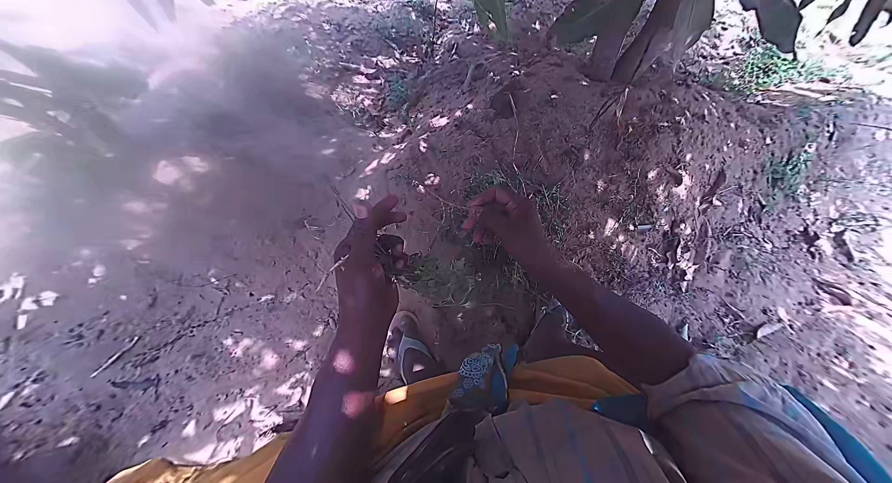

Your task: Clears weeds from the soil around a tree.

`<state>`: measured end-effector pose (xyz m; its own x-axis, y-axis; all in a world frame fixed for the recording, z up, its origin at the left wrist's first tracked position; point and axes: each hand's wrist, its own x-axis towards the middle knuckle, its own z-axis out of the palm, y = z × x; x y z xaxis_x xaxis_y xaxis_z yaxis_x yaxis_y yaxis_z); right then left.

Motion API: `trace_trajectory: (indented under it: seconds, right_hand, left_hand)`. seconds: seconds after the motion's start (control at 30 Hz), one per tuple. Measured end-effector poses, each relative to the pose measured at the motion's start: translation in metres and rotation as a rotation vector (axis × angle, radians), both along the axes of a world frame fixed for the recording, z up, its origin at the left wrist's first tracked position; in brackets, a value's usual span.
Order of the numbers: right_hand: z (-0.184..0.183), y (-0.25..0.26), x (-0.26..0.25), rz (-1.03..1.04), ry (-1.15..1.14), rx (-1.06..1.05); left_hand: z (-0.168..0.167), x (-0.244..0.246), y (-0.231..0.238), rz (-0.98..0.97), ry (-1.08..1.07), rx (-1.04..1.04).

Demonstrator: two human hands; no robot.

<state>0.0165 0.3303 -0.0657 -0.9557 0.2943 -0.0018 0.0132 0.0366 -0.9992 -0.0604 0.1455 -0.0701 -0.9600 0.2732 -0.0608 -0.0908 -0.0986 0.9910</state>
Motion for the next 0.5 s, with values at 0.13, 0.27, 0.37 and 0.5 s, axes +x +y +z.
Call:
trace_trajectory:
  seconds: [0.13,0.27,0.37,0.5]
  right_hand:
    - [-0.002,-0.012,0.0,0.055,0.014,-0.077]
    - [-0.011,-0.033,0.003,0.192,-0.065,-0.082]
    - [-0.013,-0.015,0.002,0.152,-0.072,0.082]
    - [0.003,0.045,-0.011,-0.029,-0.121,0.474]
  left_hand:
    - [-0.003,0.013,0.009,-0.168,-0.002,-0.066]
    - [0.0,0.025,0.017,-0.16,0.029,-0.262]
    - [-0.003,0.009,0.005,0.014,0.121,-0.339]
    - [0.004,-0.014,-0.01,0.213,0.162,-0.286]
